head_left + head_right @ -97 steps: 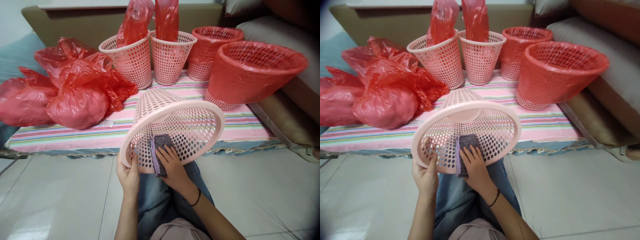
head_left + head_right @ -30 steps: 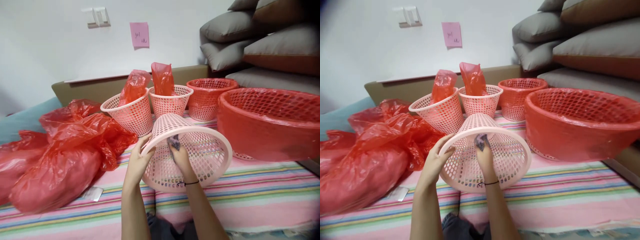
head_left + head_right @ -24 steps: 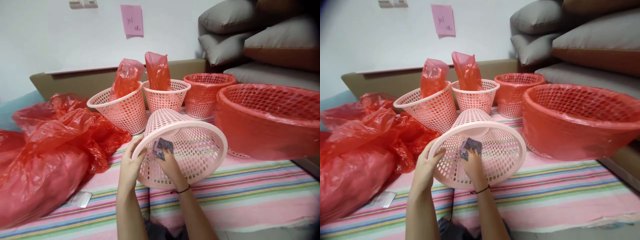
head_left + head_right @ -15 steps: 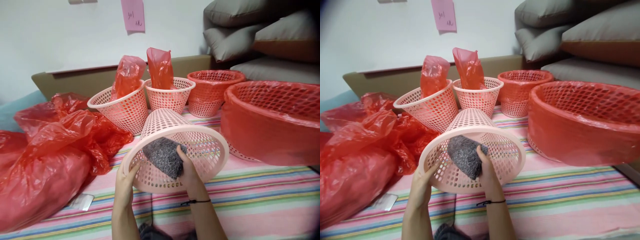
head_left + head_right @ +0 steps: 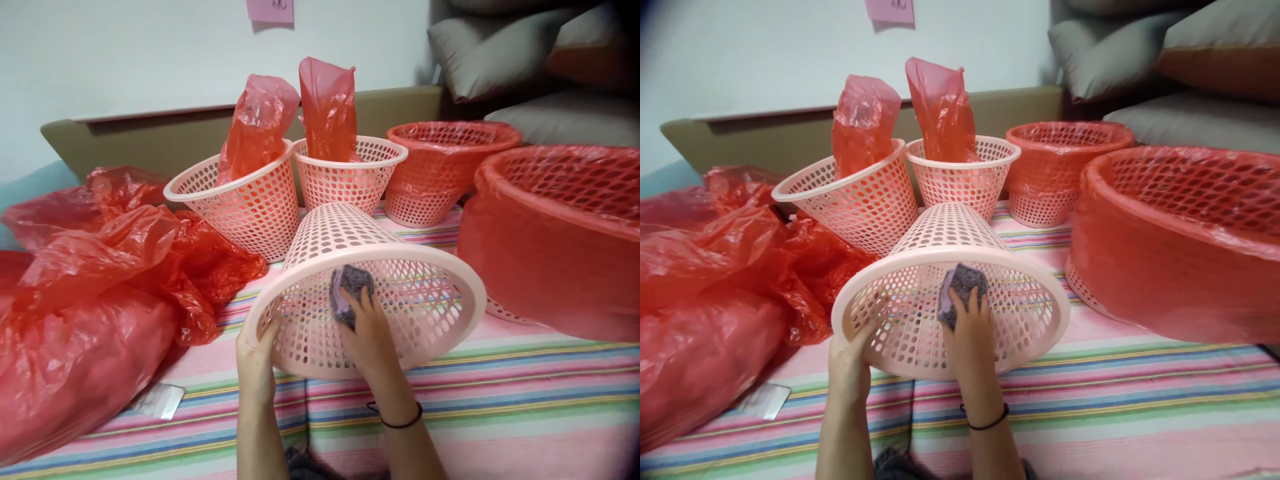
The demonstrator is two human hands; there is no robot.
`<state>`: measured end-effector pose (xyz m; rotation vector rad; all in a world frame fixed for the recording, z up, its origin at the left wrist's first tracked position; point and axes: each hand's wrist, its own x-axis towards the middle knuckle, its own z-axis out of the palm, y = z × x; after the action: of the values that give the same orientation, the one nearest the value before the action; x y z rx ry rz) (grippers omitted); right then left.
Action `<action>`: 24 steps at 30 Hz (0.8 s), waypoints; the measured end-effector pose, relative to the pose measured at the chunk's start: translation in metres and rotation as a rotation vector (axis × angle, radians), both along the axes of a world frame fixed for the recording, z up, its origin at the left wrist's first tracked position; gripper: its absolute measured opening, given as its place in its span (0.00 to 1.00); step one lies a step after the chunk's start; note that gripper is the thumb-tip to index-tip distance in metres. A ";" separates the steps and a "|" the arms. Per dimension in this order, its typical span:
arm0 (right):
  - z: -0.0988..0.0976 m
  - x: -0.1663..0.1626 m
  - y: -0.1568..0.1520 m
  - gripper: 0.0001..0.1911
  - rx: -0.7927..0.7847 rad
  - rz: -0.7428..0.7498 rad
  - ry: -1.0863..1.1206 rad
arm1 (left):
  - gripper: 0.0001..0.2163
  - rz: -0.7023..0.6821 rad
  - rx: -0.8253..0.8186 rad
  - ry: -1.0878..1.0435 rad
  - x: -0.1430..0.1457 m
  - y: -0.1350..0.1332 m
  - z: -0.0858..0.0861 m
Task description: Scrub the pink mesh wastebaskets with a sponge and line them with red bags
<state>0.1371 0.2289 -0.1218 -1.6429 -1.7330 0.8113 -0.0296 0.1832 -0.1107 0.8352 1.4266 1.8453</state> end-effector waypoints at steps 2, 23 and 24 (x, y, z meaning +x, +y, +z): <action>0.002 -0.016 -0.007 0.32 -0.089 0.126 -0.247 | 0.21 0.026 -0.003 0.011 0.003 0.001 -0.003; 0.000 -0.022 -0.012 0.35 -0.164 0.331 -0.425 | 0.12 0.254 0.019 0.200 -0.016 -0.007 0.000; 0.000 -0.022 -0.012 0.35 -0.166 0.334 -0.426 | 0.12 0.255 0.038 0.188 -0.016 -0.007 0.000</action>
<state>0.1153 0.2164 -0.1218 -1.7538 -2.3377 0.8128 -0.0455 0.1759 -0.1111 0.9001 1.6862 2.0314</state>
